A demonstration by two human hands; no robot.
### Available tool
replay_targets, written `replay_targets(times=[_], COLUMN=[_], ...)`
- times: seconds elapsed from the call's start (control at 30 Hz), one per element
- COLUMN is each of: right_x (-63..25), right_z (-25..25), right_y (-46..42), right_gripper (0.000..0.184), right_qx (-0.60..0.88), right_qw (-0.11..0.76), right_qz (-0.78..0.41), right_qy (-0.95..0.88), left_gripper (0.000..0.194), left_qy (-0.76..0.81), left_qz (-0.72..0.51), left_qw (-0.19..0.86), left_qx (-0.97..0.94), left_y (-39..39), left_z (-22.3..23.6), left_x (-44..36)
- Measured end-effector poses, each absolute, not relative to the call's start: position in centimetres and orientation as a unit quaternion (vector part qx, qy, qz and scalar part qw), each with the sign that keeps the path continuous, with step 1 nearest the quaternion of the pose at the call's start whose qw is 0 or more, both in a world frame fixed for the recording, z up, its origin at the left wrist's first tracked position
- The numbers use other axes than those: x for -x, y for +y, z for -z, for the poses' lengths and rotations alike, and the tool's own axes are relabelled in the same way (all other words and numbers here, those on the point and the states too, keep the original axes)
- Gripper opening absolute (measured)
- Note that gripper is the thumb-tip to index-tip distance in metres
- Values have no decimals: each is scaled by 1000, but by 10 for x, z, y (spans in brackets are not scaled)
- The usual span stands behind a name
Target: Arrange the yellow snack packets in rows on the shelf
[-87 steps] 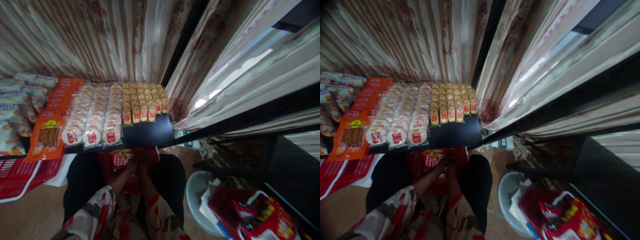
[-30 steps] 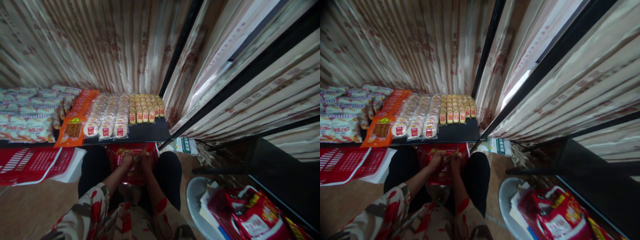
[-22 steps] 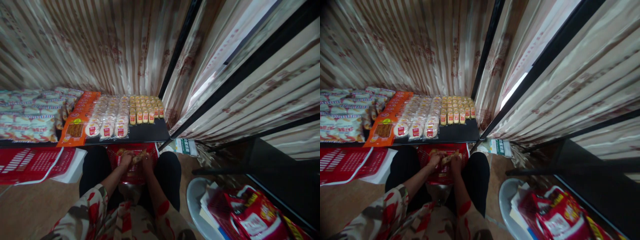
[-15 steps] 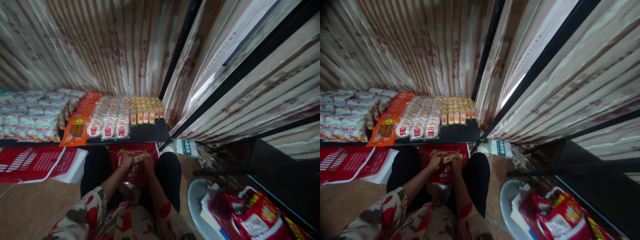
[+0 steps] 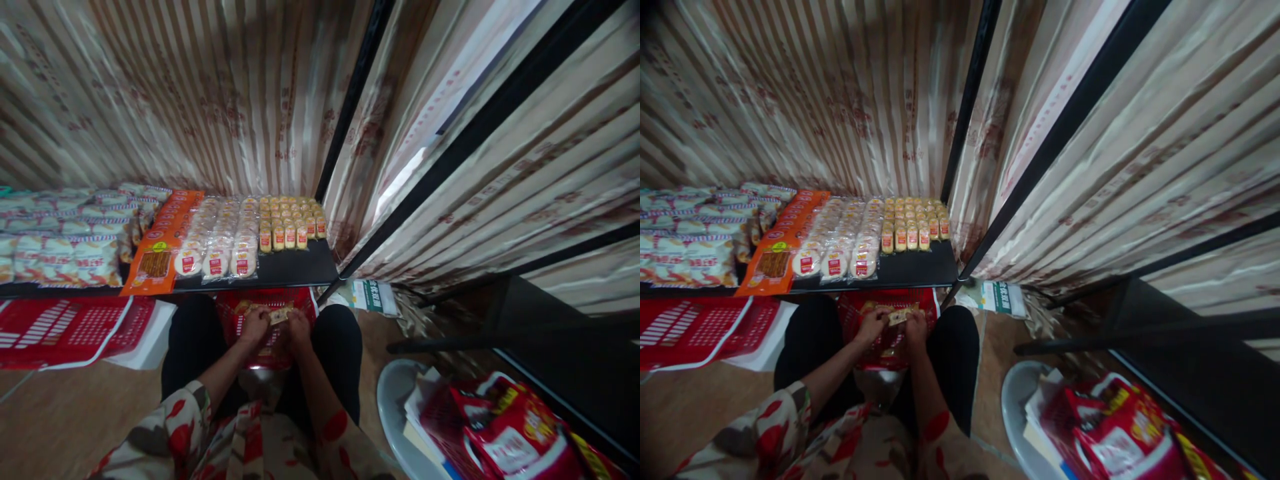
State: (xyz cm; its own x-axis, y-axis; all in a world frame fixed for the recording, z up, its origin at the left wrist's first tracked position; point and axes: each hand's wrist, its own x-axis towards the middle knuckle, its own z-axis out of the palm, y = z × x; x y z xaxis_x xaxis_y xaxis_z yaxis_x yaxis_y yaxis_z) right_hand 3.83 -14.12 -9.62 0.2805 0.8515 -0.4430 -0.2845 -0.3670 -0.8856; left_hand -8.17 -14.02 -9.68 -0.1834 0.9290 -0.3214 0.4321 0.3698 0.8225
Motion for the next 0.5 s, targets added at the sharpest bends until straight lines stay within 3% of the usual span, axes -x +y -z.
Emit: replay_targets(times=[0.5], right_x=[-61], right_z=[75], right_y=[-129], right_gripper=[36], right_qx=[691], right_qw=[459], right_qz=[-466], right_qy=[-307], left_gripper=[24], left_qy=[640], left_qz=[-301], left_qw=[279], left_qx=[-650], left_y=[-152], left_z=[46], left_x=[60])
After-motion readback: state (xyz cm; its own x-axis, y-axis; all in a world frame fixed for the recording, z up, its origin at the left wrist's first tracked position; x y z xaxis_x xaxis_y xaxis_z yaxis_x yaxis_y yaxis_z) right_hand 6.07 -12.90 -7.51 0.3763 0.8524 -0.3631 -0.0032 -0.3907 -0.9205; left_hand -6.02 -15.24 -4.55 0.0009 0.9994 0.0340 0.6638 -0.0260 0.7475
